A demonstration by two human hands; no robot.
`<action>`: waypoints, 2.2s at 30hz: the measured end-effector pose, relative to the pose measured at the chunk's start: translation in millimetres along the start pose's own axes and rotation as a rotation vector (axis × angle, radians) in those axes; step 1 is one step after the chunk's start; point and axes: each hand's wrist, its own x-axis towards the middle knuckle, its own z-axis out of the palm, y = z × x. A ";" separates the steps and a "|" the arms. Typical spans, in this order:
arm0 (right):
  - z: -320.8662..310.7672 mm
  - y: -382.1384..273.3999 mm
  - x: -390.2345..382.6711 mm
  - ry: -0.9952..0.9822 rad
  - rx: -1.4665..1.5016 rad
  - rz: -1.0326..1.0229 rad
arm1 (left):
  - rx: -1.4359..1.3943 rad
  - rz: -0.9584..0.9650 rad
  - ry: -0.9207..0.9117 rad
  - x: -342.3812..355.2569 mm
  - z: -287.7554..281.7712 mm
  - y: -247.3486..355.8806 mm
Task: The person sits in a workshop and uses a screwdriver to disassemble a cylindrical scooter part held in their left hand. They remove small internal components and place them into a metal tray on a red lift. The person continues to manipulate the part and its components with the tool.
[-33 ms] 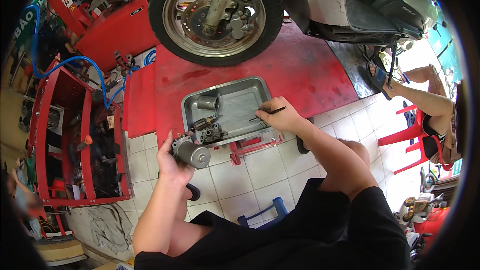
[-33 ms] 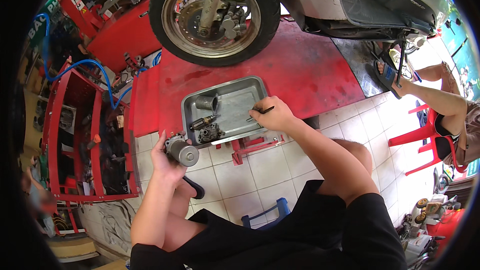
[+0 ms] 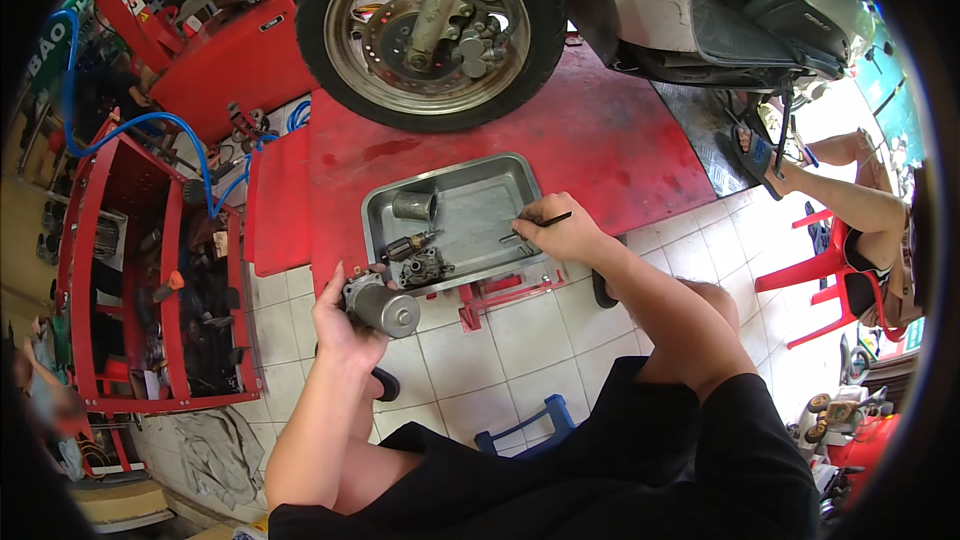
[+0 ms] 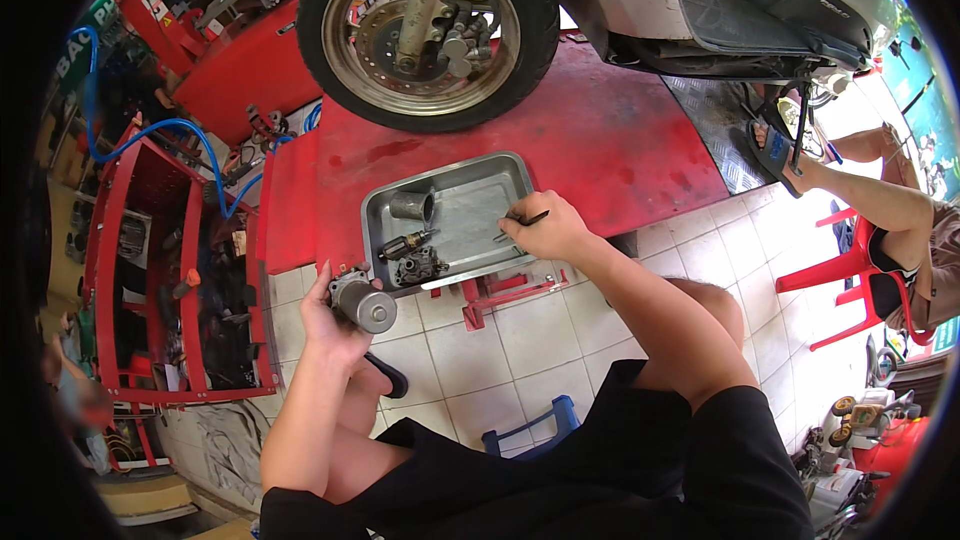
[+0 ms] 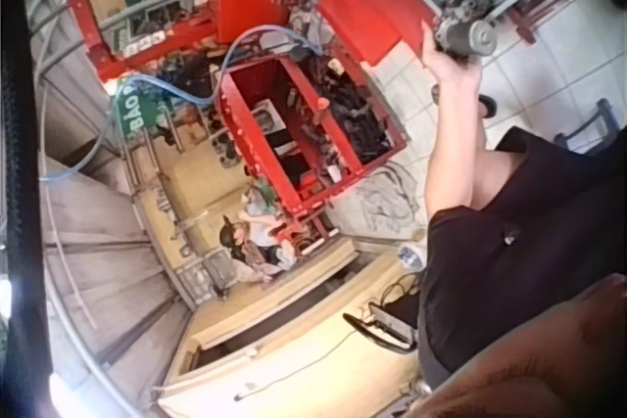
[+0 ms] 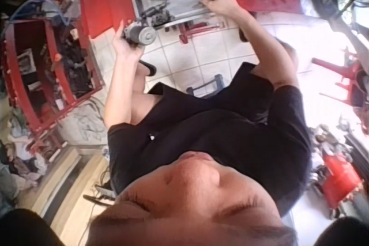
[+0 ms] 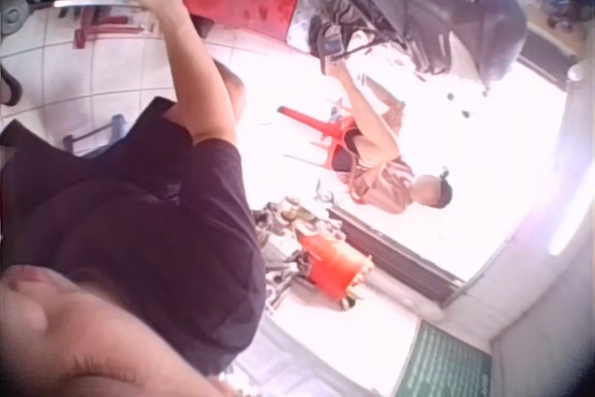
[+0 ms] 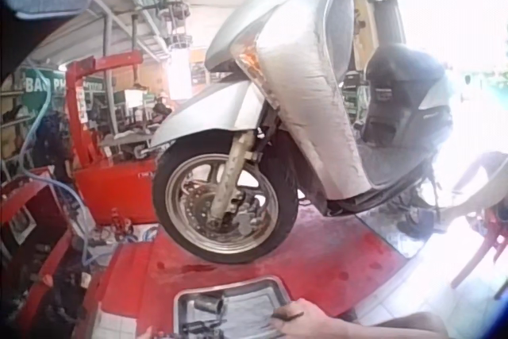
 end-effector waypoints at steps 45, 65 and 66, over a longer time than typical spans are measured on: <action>-54.8 8.2 -22.5 -0.017 -0.031 0.173 | 0.038 -0.055 0.006 14.1 5.7 -11.8; -71.3 -0.4 -27.7 0.008 0.030 0.191 | 0.044 -0.041 0.001 12.6 7.7 -13.5; -70.9 2.5 -27.5 0.022 0.012 0.189 | 0.041 -0.043 0.001 13.3 7.1 -13.9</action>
